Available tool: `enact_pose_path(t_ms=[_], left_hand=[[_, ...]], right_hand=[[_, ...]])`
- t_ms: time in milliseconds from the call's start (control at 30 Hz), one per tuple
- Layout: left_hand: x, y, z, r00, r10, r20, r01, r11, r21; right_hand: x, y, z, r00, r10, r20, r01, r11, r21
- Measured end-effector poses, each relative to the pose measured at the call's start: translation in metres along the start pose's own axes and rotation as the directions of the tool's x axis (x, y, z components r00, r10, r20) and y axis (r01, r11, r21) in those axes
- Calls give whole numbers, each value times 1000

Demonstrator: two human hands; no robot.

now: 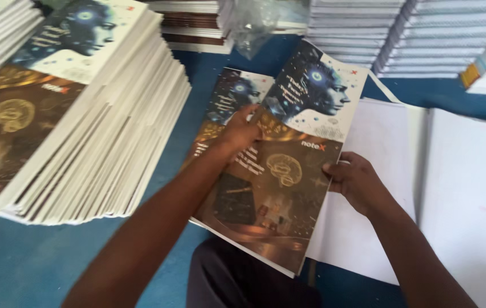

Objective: The person inserts printed index pages into open notebook covers and places the assembled notebooks onto a stack. The person repeats this process for several notebooks.

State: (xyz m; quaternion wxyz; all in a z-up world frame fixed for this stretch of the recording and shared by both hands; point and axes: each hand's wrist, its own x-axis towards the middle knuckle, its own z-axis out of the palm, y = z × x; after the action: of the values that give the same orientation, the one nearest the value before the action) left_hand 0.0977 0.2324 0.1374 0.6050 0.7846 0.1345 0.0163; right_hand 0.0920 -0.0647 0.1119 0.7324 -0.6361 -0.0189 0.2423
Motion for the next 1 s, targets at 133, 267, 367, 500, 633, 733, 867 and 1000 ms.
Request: enact_pose_path(t_ms=[133, 267, 367, 500, 633, 733, 867, 1000], left_hand=[[-4, 25, -76, 993, 116, -4, -116, 993, -20], [-13, 54, -148, 991, 115, -63, -115, 993, -3], [-33, 74, -201, 986, 37, -165, -32, 999, 32], [-63, 88, -264, 984, 38, -175, -35, 999, 24], [-81, 88, -317, 972, 57, -229, -36, 995, 97], [-91, 82, -361, 964, 121, -238, -93, 988, 125], [-96, 64, -405, 941, 159, -298, -92, 970, 226], [-105, 49, -440, 943, 151, -297, -65, 958, 280]], right_hand=[[3, -34, 62, 994, -67, 83, 70, 997, -29], [9, -59, 121, 980, -105, 168, 122, 988, -97], [15, -70, 169, 961, -133, 243, 157, 984, -83], [25, -78, 228, 931, -157, 330, 178, 983, -33], [33, -76, 285, 911, -171, 375, 184, 983, 1], [37, -72, 327, 893, -191, 407, 194, 980, 34], [46, -65, 374, 860, -218, 462, 218, 975, 54], [52, -59, 410, 841, -208, 500, 217, 975, 41]])
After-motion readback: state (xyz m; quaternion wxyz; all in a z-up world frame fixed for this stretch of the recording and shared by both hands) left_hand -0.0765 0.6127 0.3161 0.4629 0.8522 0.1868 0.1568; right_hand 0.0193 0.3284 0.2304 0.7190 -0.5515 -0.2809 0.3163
